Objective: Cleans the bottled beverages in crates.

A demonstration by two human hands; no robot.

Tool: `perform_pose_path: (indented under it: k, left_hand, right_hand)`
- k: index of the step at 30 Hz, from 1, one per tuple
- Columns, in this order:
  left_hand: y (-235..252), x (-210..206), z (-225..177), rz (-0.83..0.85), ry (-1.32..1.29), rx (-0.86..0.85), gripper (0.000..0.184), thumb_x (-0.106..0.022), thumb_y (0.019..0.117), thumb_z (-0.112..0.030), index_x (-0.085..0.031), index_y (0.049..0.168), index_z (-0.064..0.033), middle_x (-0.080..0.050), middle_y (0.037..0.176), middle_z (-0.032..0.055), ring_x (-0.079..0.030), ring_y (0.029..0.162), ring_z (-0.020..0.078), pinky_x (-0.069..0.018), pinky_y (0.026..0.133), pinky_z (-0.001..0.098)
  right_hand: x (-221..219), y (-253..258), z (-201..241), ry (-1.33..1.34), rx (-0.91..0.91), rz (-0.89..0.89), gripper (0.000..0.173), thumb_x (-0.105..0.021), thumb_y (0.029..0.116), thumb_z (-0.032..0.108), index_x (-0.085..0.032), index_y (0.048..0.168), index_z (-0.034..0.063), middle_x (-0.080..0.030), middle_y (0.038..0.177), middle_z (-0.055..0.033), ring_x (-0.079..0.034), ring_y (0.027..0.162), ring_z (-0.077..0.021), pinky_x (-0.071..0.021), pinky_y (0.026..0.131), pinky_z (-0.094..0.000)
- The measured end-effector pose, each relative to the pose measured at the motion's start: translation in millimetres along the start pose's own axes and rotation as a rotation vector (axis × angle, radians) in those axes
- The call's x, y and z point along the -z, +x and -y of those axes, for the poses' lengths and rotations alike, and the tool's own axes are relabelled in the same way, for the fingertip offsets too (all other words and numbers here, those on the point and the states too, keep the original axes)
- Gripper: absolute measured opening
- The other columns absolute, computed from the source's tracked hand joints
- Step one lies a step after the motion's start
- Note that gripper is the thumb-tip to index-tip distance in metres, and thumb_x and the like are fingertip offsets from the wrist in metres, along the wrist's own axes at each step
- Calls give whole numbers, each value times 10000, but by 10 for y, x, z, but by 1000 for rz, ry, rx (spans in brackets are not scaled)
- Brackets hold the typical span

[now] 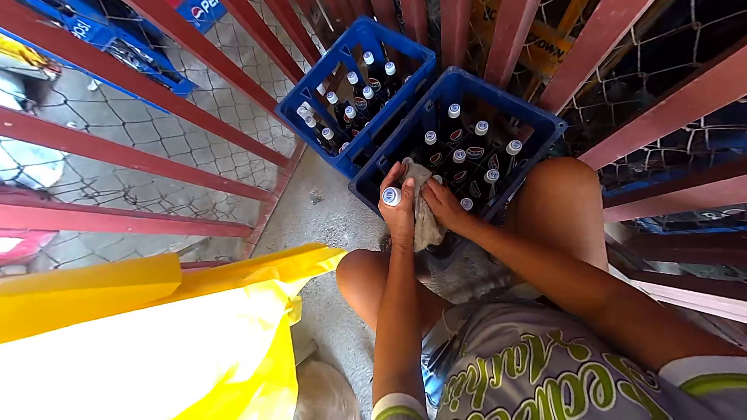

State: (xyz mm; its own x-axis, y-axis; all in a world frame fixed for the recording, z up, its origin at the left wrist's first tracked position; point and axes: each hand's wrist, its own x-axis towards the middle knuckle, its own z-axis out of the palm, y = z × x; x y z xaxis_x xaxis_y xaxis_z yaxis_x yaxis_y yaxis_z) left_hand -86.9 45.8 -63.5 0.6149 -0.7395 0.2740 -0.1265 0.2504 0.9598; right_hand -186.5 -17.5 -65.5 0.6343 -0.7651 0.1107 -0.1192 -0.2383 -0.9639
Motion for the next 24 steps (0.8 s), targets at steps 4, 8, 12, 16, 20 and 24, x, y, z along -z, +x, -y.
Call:
perform_pose_path:
  k: [4, 8, 12, 16, 20, 24]
  left_hand:
    - [25, 28, 1, -51, 15, 17, 480, -575, 1026, -203, -500, 1438, 29, -631, 1378, 116, -613, 1241, 128, -491, 1040, 282]
    - [30, 17, 24, -67, 15, 1, 468, -571, 1026, -174, -496, 1431, 48, -642, 1357, 128, -620, 1240, 134, -489, 1054, 284]
    - [8, 28, -4, -62, 30, 20, 499, -592, 1022, -246, -510, 1437, 19, -607, 1394, 111, -608, 1228, 105, -491, 1041, 268]
    - [42, 17, 19, -89, 4, 15, 462, -576, 1011, -150, -505, 1408, 77, -632, 1360, 153, -619, 1241, 140, -482, 1069, 290]
    - [99, -11, 66, -144, -68, 16, 443, -616, 954, -100, -548, 1341, 103, -686, 1260, 148, -651, 1186, 143, -511, 1030, 281]
    - [38, 2, 5, -98, -2, 5, 455, -594, 1011, -138, -512, 1416, 51, -662, 1333, 120, -638, 1216, 128, -505, 1034, 275]
  right_hand:
    - [30, 233, -632, -34, -131, 91, 326, -433, 1054, 11, -588, 1278, -167, -597, 1324, -328, -572, 1277, -398, -408, 1130, -468]
    - [105, 338, -305, -98, -289, 169, 346, -439, 1085, 120, -594, 1277, -124, -603, 1303, -318, -568, 1262, -419, -413, 1104, -537]
    - [-186, 69, 310, -51, -11, -52, 407, -337, 1093, 135, -626, 1240, -110, -606, 1302, -278, -551, 1272, -388, -405, 1103, -498]
    - [-269, 290, -13, 5, 29, -80, 374, -398, 1046, 101, -685, 1070, -137, -681, 1106, -286, -651, 1093, -371, -478, 982, -490]
    - [-74, 524, -487, 106, -113, 182, 308, -438, 1063, 40, -650, 1190, -145, -674, 1198, -279, -641, 1150, -284, -464, 1050, -383]
    - [-182, 212, -561, 377, -368, -123, 385, -351, 1102, 90, -533, 1361, -128, -583, 1357, -264, -569, 1245, -239, -428, 1093, -349]
